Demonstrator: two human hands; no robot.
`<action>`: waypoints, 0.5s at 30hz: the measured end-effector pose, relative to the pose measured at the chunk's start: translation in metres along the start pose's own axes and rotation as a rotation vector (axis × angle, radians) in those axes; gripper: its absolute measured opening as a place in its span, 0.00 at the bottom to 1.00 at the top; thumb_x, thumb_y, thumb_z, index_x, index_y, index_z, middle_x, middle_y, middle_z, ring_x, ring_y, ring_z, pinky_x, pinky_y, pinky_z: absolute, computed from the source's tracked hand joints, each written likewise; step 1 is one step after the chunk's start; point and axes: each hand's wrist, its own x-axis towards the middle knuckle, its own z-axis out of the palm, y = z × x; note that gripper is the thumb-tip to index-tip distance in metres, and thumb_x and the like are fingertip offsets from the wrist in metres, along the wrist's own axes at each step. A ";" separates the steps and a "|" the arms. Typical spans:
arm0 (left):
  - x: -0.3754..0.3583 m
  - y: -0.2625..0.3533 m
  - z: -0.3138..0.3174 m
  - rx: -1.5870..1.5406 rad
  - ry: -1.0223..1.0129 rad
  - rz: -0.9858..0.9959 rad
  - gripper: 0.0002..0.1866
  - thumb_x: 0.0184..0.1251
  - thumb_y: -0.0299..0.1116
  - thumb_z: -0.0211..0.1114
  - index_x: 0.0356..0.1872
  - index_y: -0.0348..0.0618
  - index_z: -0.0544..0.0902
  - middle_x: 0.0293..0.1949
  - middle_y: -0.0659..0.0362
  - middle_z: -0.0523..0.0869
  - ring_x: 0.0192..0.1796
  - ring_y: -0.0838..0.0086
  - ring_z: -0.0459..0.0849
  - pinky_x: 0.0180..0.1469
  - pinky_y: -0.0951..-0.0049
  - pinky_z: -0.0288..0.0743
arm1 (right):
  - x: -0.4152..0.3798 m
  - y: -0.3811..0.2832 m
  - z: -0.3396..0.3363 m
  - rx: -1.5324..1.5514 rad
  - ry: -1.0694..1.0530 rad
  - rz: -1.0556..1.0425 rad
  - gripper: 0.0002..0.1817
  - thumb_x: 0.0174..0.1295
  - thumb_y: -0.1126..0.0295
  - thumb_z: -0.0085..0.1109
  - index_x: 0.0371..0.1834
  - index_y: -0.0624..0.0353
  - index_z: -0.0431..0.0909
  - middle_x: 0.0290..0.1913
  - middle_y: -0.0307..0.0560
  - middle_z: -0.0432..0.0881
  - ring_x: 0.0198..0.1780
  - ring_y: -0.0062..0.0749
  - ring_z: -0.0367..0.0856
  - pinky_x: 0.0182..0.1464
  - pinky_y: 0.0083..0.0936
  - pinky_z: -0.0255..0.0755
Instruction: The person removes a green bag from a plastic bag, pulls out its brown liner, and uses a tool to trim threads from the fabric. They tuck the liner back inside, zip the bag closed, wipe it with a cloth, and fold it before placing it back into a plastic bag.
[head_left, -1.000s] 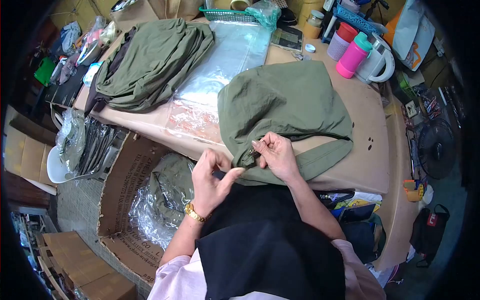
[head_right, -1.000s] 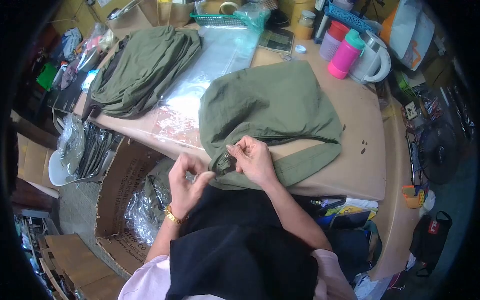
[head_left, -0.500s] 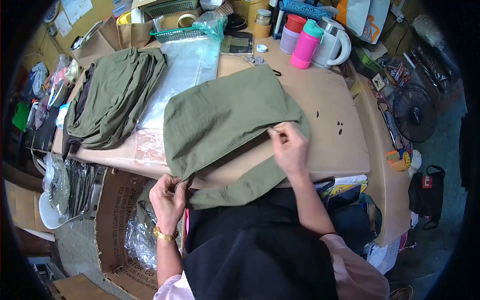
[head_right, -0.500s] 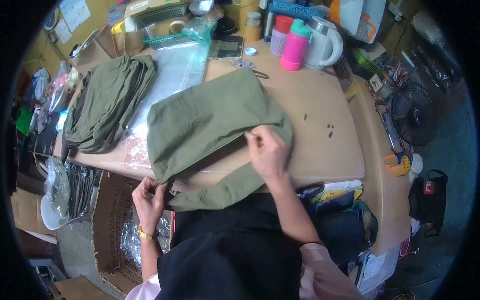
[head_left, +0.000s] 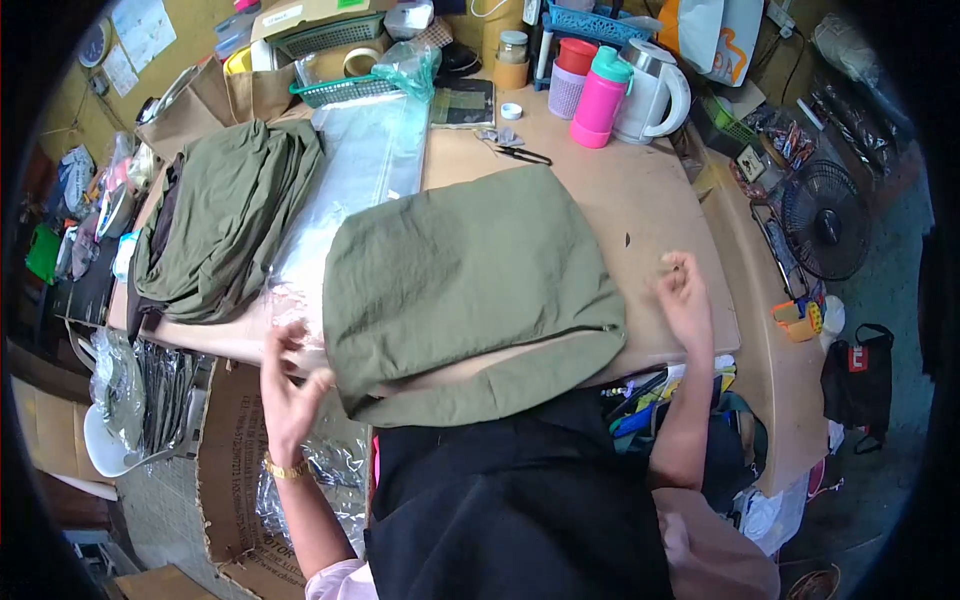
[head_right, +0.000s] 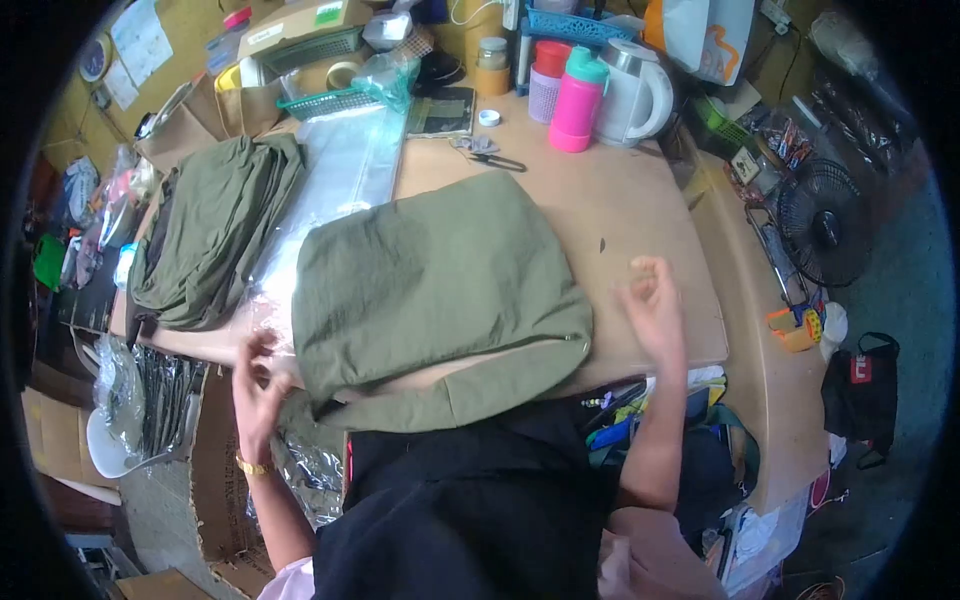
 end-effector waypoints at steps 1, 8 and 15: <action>0.018 -0.007 0.002 0.090 0.043 0.108 0.39 0.52 0.34 0.76 0.68 0.39 0.71 0.58 0.53 0.78 0.60 0.65 0.75 0.62 0.64 0.70 | 0.020 -0.008 0.006 0.016 0.047 -0.035 0.18 0.60 0.75 0.69 0.51 0.59 0.73 0.46 0.38 0.76 0.42 0.18 0.76 0.46 0.21 0.75; 0.132 -0.010 0.060 0.129 0.085 0.171 0.17 0.66 0.36 0.72 0.51 0.36 0.86 0.39 0.58 0.89 0.44 0.73 0.84 0.52 0.70 0.74 | 0.142 -0.028 0.118 -0.096 -0.133 -0.516 0.14 0.64 0.64 0.69 0.44 0.64 0.81 0.39 0.42 0.86 0.43 0.24 0.80 0.50 0.23 0.73; 0.163 0.021 0.027 -0.197 0.245 0.198 0.12 0.73 0.35 0.67 0.33 0.35 0.85 0.30 0.71 0.82 0.34 0.88 0.72 0.39 0.84 0.68 | 0.176 -0.074 0.066 0.337 -0.189 -0.388 0.11 0.67 0.66 0.66 0.39 0.64 0.83 0.35 0.36 0.86 0.36 0.19 0.80 0.42 0.23 0.73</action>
